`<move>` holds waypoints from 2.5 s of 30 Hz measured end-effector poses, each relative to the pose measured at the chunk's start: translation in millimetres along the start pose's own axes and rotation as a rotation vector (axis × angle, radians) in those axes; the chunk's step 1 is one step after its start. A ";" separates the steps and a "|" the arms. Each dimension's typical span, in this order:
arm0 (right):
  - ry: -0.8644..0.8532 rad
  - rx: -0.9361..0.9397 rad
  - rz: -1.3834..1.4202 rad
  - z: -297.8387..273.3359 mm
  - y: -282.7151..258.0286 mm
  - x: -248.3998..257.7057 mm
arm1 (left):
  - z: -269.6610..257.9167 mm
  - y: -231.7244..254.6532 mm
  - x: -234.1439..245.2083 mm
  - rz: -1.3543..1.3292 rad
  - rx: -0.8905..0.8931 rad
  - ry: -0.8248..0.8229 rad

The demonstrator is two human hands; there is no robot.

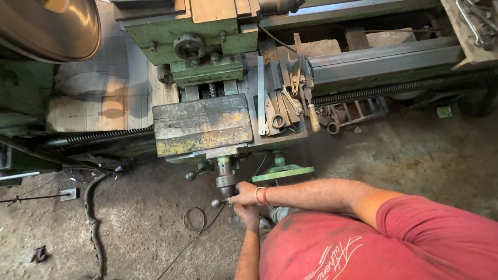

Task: The person operates a large green milling machine in a workshop, using both hands to turn a control handle and a green handwheel. The person adjusts the machine's position while the large flywheel spins, performing repetitive manual adjustments to the machinery.

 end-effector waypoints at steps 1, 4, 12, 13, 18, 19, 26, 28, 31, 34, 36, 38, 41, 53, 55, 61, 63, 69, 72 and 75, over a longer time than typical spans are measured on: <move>-0.003 -0.017 0.008 -0.4 0.3 -0.1 | 0.2 -0.1 0.1 0.013 -0.001 -0.004; -0.024 -0.062 0.083 -2.2 -1.9 -1.2 | 0.1 1.8 2.5 -0.015 -0.041 0.037; -0.065 -0.249 0.145 -16.1 -24.2 -2.0 | 8.3 1.0 3.2 -0.117 -0.071 0.022; -0.061 -0.248 0.153 -16.9 -26.2 -2.5 | 8.5 -0.1 2.8 -0.051 -0.060 0.012; -0.042 -0.272 0.133 -14.8 -26.3 -7.4 | 10.7 -3.3 0.5 0.059 -0.020 -0.024; -0.038 -0.271 0.131 -13.9 -25.1 -8.9 | 11.0 -4.0 0.1 0.073 -0.017 -0.029; -0.004 -0.295 0.168 -11.9 -20.7 -17.0 | 13.5 -10.0 -2.0 0.133 0.024 -0.079; -0.006 -0.301 0.190 -11.0 -22.2 -19.7 | 14.9 -10.5 -3.7 0.151 0.028 -0.102; -0.008 -0.322 0.212 -8.8 -23.0 -22.1 | 16.5 -13.0 -4.4 0.178 0.037 -0.129; -0.006 -0.342 0.210 -7.5 -24.7 -23.7 | 17.7 -15.5 -4.5 0.200 0.046 -0.150; 0.002 -0.352 0.229 -7.4 -26.4 -24.9 | 19.3 -17.2 -4.2 0.217 0.052 -0.165; 0.018 -0.362 0.272 -7.6 -27.9 -25.6 | 20.8 -19.6 -2.8 0.234 0.060 -0.181; 0.051 -0.361 0.285 -7.9 -30.6 -25.9 | 24.7 -20.7 -3.6 0.263 0.070 -0.210; 0.144 -0.388 0.206 -16.6 -33.9 -28.4 | 31.3 -24.8 0.3 0.382 0.091 -0.297; 0.134 -0.388 0.178 -16.2 -34.5 -26.9 | 29.6 -24.6 0.0 0.417 0.080 -0.305; 0.103 -0.378 0.293 -21.7 -36.8 -20.9 | 21.2 -16.5 13.2 0.533 -0.099 -0.179; 0.085 -0.358 0.351 -24.3 -37.8 -21.1 | 24.9 -7.6 15.3 0.530 -0.183 -0.094; 0.035 -0.333 0.389 -24.9 -41.1 -17.5 | 31.9 -21.7 21.8 0.262 -0.151 -0.226; 0.055 -0.350 0.387 -23.6 -36.1 -18.4 | 36.5 -20.5 18.2 -0.229 -0.281 -0.329; 0.022 -0.318 0.407 -18.0 -29.3 -20.3 | 39.6 -29.4 17.3 -0.532 -0.021 -0.544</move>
Point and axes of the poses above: each hand's wrist, its own z-axis towards the middle knuckle, its own x-axis out of the back of the hand, y = z × x, the point moved 6 cm from there along z, towards the middle knuckle, and after that the axes turned 5 degrees about z, right-handed, at the moved point
